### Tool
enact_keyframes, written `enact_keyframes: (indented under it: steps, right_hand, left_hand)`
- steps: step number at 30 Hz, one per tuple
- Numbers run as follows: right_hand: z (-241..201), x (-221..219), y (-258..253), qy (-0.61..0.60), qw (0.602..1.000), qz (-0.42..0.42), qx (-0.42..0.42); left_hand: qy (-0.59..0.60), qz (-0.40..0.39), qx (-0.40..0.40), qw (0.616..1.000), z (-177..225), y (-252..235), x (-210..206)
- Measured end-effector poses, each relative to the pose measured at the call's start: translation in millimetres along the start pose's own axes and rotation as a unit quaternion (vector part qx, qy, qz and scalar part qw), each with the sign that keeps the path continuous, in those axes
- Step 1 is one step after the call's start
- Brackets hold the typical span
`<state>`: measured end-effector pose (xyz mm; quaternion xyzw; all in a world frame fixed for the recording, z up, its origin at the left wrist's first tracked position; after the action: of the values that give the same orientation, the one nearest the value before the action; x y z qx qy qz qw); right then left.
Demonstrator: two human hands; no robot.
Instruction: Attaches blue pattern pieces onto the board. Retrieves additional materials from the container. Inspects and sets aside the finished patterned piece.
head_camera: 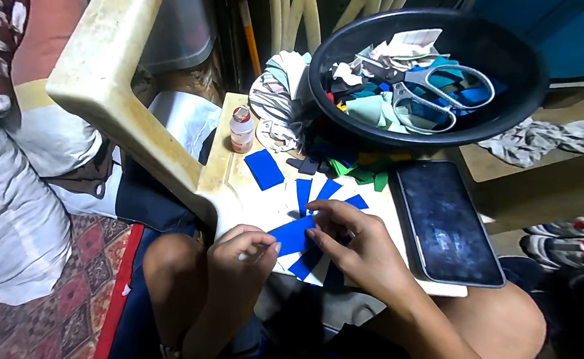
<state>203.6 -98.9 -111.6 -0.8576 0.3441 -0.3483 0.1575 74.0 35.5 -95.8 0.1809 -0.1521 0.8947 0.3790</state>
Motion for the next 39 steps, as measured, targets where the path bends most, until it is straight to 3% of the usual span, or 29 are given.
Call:
enact_keyframes:
  steps: [8,24,34,39]
  right_hand:
    - [6,-2,4,0.034,0.999,-0.006,-0.011]
    - [9,-6,4,0.076,0.997,-0.019,-0.010]
    - [5,-6,3,0.079,0.997,-0.015,0.008]
    - [6,-6,2,0.085,0.996,-0.015,0.010]
  left_hand:
    - [-0.011,-0.046,0.063,0.997,-12,-4,-11]
    - [-0.107,-0.013,-0.033,0.994,-3,-4,-17]
    - [-0.086,-0.042,0.005,0.995,-9,-11,-13]
    - [-0.086,-0.016,0.008,0.996,-11,-15,-12]
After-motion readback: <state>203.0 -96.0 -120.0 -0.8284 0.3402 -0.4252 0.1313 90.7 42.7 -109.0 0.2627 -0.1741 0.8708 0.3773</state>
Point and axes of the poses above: each hand's wrist, its own y-axis away from the middle knuckle, its own x-axis out of the back of the hand, z = x × y, the point moved 9 cm from there along -y, towards the middle knuckle, and after that the axes turned 15 degrees about x, right-handed, at the moved point
